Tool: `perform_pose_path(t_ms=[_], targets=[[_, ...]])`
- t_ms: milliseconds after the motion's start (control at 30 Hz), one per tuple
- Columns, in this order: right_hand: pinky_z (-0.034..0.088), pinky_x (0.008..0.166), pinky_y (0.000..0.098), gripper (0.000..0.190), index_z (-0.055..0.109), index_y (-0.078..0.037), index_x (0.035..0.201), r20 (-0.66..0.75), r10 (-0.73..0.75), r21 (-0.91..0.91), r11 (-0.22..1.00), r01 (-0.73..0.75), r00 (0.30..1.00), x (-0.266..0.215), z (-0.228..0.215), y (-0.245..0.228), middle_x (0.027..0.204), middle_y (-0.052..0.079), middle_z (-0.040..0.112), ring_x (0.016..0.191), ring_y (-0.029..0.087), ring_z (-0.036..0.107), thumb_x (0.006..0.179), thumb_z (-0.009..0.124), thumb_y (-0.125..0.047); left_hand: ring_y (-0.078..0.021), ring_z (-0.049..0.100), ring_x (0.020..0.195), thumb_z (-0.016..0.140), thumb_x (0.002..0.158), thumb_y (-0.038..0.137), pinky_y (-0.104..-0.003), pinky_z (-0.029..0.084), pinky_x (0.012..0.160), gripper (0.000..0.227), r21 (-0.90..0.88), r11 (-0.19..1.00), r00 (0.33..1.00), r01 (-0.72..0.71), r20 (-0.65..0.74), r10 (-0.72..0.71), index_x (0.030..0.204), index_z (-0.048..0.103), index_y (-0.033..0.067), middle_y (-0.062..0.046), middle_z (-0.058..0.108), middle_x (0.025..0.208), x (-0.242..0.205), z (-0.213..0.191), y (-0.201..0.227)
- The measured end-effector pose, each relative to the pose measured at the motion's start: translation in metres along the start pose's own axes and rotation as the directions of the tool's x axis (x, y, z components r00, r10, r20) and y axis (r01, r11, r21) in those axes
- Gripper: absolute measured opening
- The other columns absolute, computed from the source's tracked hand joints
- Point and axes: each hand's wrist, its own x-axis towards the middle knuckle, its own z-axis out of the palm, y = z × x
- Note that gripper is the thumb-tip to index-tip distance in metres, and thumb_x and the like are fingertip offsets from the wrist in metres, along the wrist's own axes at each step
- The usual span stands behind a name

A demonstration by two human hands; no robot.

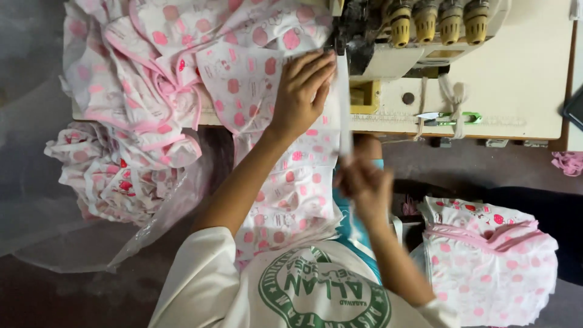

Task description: The person is picking up patterned fabric pieces, aligning them with a white ribbon or tape, and stacking them neatly on a sewing table.

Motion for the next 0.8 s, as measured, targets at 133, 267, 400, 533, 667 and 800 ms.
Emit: perform_pose_path(t_ms=[133, 267, 400, 533, 667, 800], targets=[[0.036, 0.046, 0.0212, 0.034, 0.071, 0.002, 0.113, 0.000, 0.162, 0.082, 0.983, -0.162, 0.987, -0.034, 0.004, 0.062, 0.063, 0.004, 0.063, 0.047, 0.008, 0.046, 0.106, 0.056, -0.027, -0.0262, 0.062, 0.126, 0.061, 0.103, 0.006, -0.042, 0.048, 0.109, 0.025, 0.018, 1.000, 0.997, 0.000, 0.079, -0.002, 0.127, 0.070, 0.0024, -0.009, 0.068, 0.135, 0.002, 0.000, -0.013], [0.043, 0.047, 0.0262, 0.031, 0.073, -0.005, 0.106, 0.041, 0.147, -0.180, 0.974, -0.137, 0.988, -0.073, -0.013, 0.086, 0.059, 0.000, 0.059, 0.049, 0.008, 0.048, 0.107, 0.052, -0.028, -0.0302, 0.051, 0.143, 0.068, 0.109, 0.006, -0.044, 0.045, 0.124, 0.033, -0.186, 0.981, 0.988, 0.063, 0.154, -0.034, 0.140, 0.061, -0.0007, -0.014, 0.053, 0.150, -0.003, -0.066, 0.004], [0.043, 0.039, 0.0258, 0.019, 0.072, 0.007, 0.097, 0.045, 0.314, -0.102, 0.946, -0.308, 0.948, -0.105, -0.032, 0.147, 0.056, 0.017, 0.071, 0.035, 0.018, 0.054, 0.102, 0.056, -0.002, -0.0332, 0.067, 0.059, 0.079, 0.101, 0.029, -0.035, 0.048, 0.057, 0.028, 0.061, 0.933, 0.904, 0.354, 0.232, -0.358, 0.078, 0.073, 0.0135, -0.006, 0.065, 0.062, -0.081, -0.139, -0.007], [0.046, 0.041, 0.0357, 0.050, 0.044, 0.014, 0.142, 0.111, 0.203, -0.215, 0.961, -0.176, 0.973, -0.024, -0.033, 0.216, 0.076, 0.025, 0.068, 0.047, 0.027, 0.062, 0.098, 0.058, -0.004, -0.0390, 0.070, 0.104, 0.083, 0.084, 0.035, -0.049, 0.055, 0.088, 0.051, 0.086, 0.435, 0.345, 0.896, 0.482, -0.806, 0.119, 0.067, 0.0008, -0.022, 0.071, 0.108, -0.176, -0.110, -0.046], [0.043, 0.049, 0.0319, 0.024, 0.074, -0.007, 0.069, 0.186, 0.281, -0.354, 0.913, -0.203, 0.941, 0.014, -0.025, 0.268, 0.055, 0.008, 0.062, 0.048, 0.020, 0.057, 0.086, 0.057, -0.007, -0.0231, 0.059, 0.088, 0.075, 0.093, 0.036, -0.038, 0.046, 0.078, 0.034, -0.217, 0.279, 0.319, 0.936, 0.178, -0.931, 0.099, 0.064, 0.0043, -0.011, 0.058, 0.087, -0.290, -0.079, -0.097], [0.030, 0.035, 0.0270, 0.016, 0.073, -0.003, 0.079, 0.145, 0.263, -0.105, 0.963, -0.250, 0.954, -0.071, -0.021, 0.188, 0.043, 0.009, 0.055, 0.034, 0.014, 0.044, 0.091, 0.065, -0.007, -0.0132, 0.051, 0.078, 0.072, 0.101, 0.028, -0.030, 0.045, 0.077, 0.022, -0.209, 0.406, 0.423, 0.890, 0.041, -0.905, 0.094, 0.068, 0.0076, -0.002, 0.055, 0.077, -0.264, -0.157, -0.042]])
